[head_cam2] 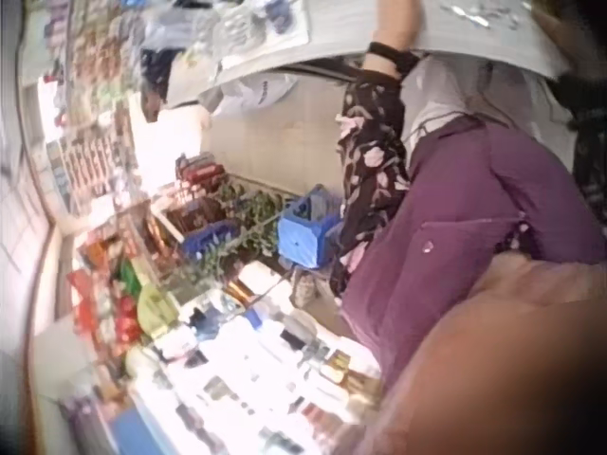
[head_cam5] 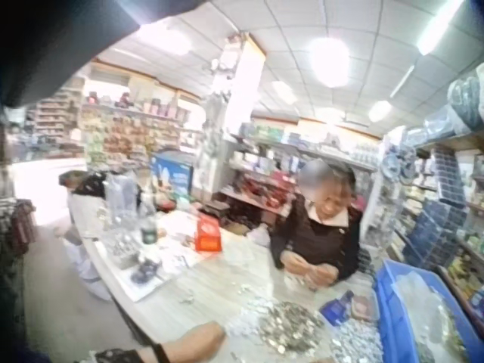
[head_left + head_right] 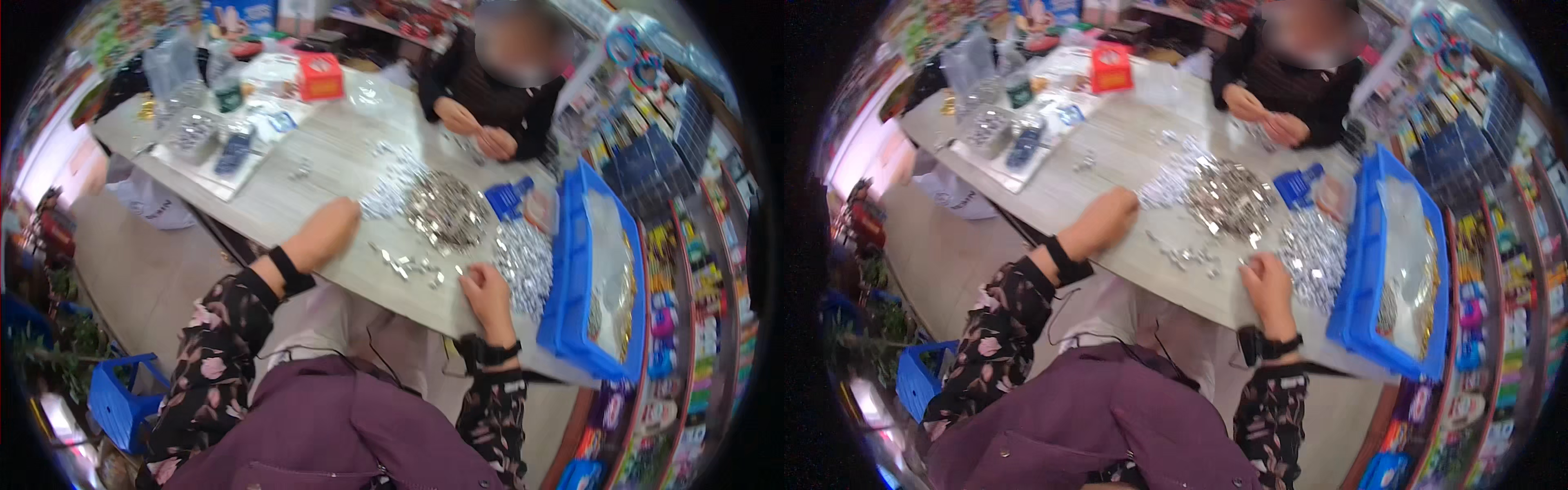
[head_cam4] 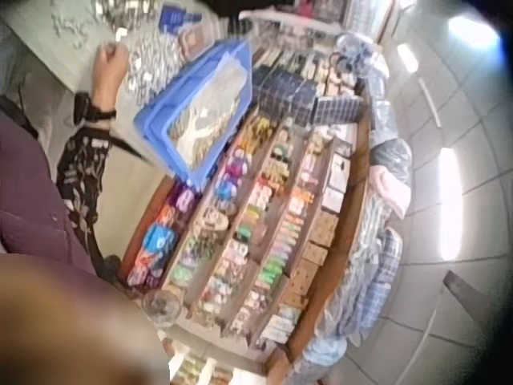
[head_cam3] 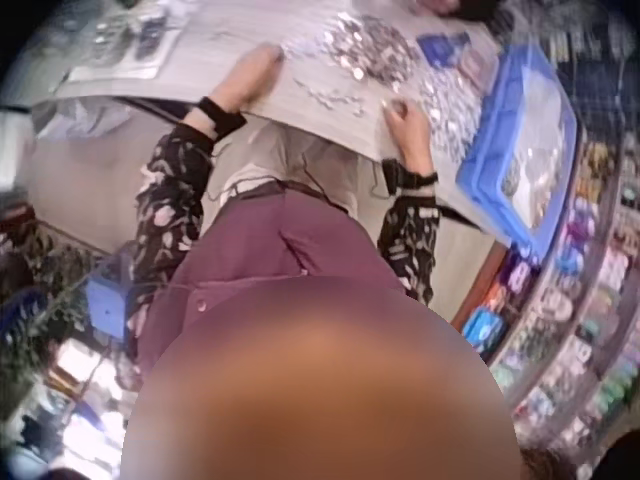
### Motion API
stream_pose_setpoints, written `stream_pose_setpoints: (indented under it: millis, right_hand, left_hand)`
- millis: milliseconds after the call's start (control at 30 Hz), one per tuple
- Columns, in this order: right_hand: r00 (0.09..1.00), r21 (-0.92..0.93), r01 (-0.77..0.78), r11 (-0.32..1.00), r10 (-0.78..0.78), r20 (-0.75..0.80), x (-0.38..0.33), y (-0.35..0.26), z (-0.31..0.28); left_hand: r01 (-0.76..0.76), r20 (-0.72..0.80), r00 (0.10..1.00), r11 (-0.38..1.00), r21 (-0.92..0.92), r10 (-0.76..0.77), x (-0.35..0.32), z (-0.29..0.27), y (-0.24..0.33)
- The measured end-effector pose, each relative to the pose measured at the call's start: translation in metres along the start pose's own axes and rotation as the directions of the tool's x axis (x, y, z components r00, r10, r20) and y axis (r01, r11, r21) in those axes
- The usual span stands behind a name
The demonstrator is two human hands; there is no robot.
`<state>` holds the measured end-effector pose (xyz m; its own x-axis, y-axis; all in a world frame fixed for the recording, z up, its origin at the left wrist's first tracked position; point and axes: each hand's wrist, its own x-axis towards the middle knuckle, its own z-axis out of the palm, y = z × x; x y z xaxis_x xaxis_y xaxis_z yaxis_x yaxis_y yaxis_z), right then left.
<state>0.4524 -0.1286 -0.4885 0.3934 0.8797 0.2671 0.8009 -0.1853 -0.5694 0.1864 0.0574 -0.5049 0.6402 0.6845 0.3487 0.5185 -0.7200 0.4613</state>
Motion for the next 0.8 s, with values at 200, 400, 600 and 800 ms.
stream_pose_setpoints:
  millis: [200,400,600,800]
  right_hand:
    - [0.995,0.065,-0.057,0.996,0.051,0.081,-0.007,0.0,-0.01]
    - [0.966,0.617,-0.258,0.743,0.195,0.168,-0.021,-0.007,0.002]
    - [0.971,0.849,-0.228,0.477,0.046,0.236,-0.044,-0.059,0.016]
    - [0.922,0.832,-0.378,0.406,0.082,0.378,-0.058,-0.065,0.015]
  left_hand:
    - [-0.077,-0.057,0.995,0.997,0.016,0.078,-0.006,0.002,0.0]
    - [0.179,0.141,0.983,0.794,-0.581,-0.118,-0.021,-0.017,0.041]
    - [0.425,0.412,0.905,0.173,-0.889,-0.105,-0.037,0.009,0.085]
    - [0.449,0.449,0.893,0.026,-0.893,-0.03,-0.048,0.037,0.098]
